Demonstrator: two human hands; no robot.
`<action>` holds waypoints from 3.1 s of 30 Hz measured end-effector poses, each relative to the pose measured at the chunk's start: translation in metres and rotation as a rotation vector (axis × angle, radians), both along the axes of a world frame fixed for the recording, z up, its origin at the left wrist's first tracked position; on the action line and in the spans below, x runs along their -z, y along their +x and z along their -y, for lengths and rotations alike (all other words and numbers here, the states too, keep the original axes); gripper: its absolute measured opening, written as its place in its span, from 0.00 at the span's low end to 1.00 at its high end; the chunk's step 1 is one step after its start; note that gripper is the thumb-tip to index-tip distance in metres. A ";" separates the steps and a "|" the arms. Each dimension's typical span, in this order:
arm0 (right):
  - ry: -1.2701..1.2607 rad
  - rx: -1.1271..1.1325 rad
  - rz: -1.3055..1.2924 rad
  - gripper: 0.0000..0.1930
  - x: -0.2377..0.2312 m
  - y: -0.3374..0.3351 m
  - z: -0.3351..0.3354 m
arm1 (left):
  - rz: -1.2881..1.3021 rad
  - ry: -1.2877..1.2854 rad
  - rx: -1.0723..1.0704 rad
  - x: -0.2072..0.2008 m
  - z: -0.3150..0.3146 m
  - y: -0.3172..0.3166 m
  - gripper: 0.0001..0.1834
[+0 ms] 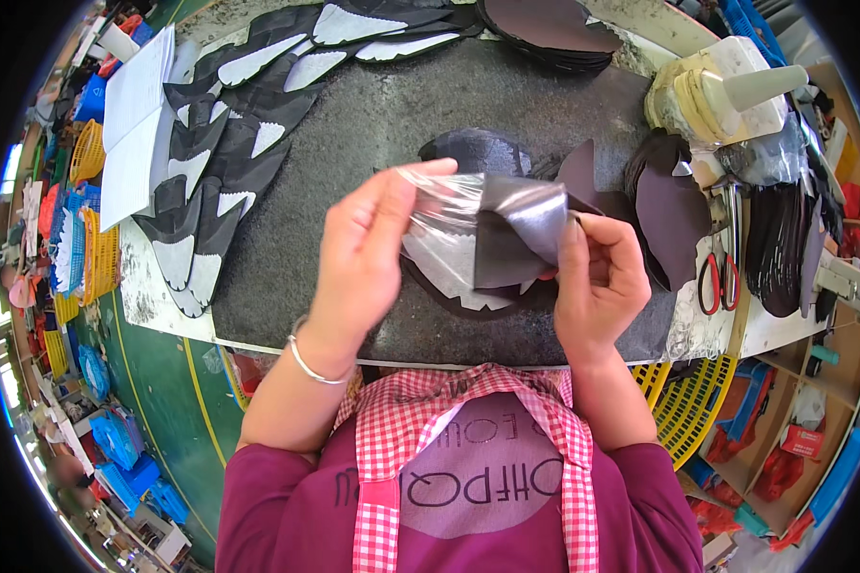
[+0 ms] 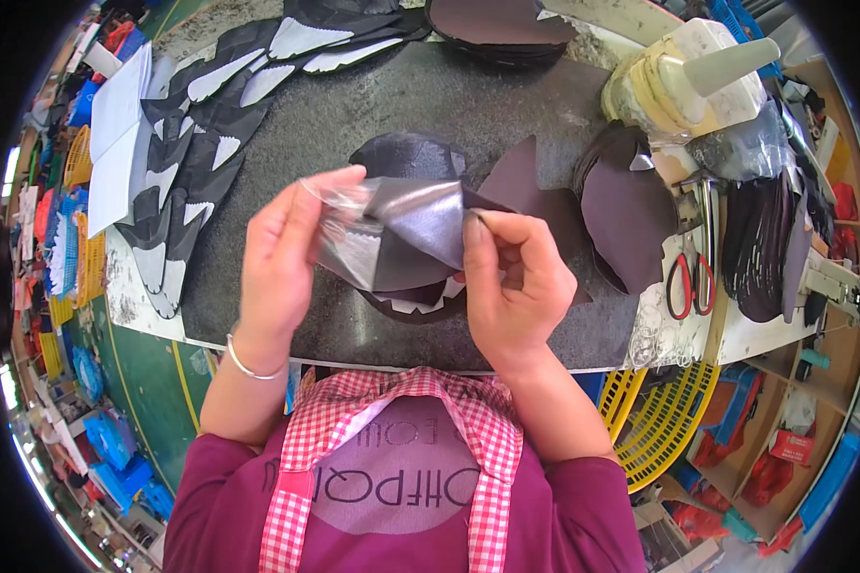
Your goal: The worker is sorting, stacking, and organizing pre-cut shoe components on a workstation.
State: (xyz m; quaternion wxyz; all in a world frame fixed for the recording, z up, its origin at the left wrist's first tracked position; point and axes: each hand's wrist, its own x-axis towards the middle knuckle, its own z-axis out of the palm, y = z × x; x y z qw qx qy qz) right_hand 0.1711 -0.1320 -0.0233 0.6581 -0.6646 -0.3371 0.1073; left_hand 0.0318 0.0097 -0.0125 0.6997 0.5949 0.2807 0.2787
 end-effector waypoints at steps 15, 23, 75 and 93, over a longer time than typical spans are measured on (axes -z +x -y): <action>0.242 0.022 -0.641 0.07 -0.015 0.050 0.006 | -0.347 0.150 -0.177 0.010 -0.011 -0.063 0.17; -0.133 0.031 0.389 0.06 -0.085 0.085 0.014 | -0.513 0.289 0.341 -0.054 -0.040 -0.145 0.42; -0.234 -0.270 -0.483 0.08 -0.004 0.041 0.029 | -0.086 0.043 -0.072 0.007 0.005 -0.045 0.06; -0.700 -0.168 -0.052 0.12 0.008 0.062 -0.021 | -0.339 -0.023 -0.067 0.039 -0.014 -0.027 0.09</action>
